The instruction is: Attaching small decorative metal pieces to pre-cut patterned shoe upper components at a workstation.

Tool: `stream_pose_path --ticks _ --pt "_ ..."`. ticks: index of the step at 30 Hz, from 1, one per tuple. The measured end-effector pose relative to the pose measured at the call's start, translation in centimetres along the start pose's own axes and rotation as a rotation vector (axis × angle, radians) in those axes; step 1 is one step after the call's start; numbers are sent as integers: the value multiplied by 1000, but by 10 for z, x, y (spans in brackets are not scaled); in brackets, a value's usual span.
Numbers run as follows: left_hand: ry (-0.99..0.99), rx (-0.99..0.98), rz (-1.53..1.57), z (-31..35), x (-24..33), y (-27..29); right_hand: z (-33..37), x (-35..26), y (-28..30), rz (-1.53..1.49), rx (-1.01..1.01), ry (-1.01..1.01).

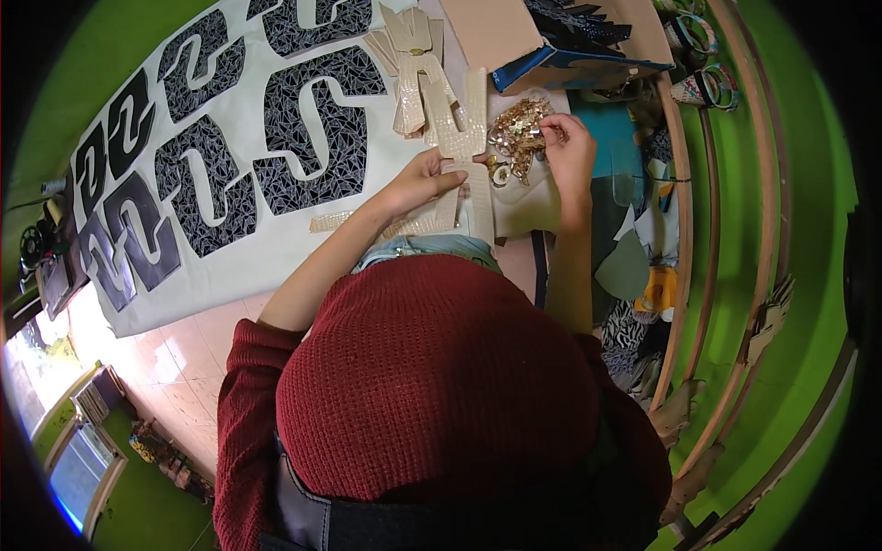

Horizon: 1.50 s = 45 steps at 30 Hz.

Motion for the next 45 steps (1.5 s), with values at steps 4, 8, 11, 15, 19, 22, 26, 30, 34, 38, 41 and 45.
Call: stream_pose_path --ticks 4,8,11,15,19,22,26,30,34,38,41,45 --pt "34 11 -8 -11 -20 -4 1 -23 0 173 -109 235" --pt "12 41 22 -7 -23 -12 -2 -20 7 87 -88 362" --pt "7 79 98 -5 -24 -11 14 -30 -7 256 -461 450" --pt "59 71 162 -3 -19 -11 37 -25 -20 503 -675 349" --pt "36 69 152 -3 -23 -10 23 -16 -8 473 -672 329" --pt "43 53 153 -3 -20 -9 11 -6 5 126 -609 183" --pt "82 48 176 -4 -20 -9 6 4 14 -186 -459 -73" --pt "82 44 239 -5 -25 -8 7 -7 11 -294 -429 -127" --pt "82 41 251 -2 -25 -8 16 -24 10 -113 -312 265" --pt "67 50 232 -3 -29 -6 26 -26 11 -145 -238 191" --pt "64 50 237 -4 -29 -5 28 -23 12 -228 -192 189" --pt "82 93 183 -4 -29 -6 33 -12 9 -397 -195 96"
Point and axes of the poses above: each hand's wrist, its own z-axis away from the middle knuckle, its own y-axis out of the back of the hand, x = y × z, the point moved 1 cm from there along -z, towards the middle knuckle, and after that the axes turned 15 degrees about -z, right-handed, at the moved point
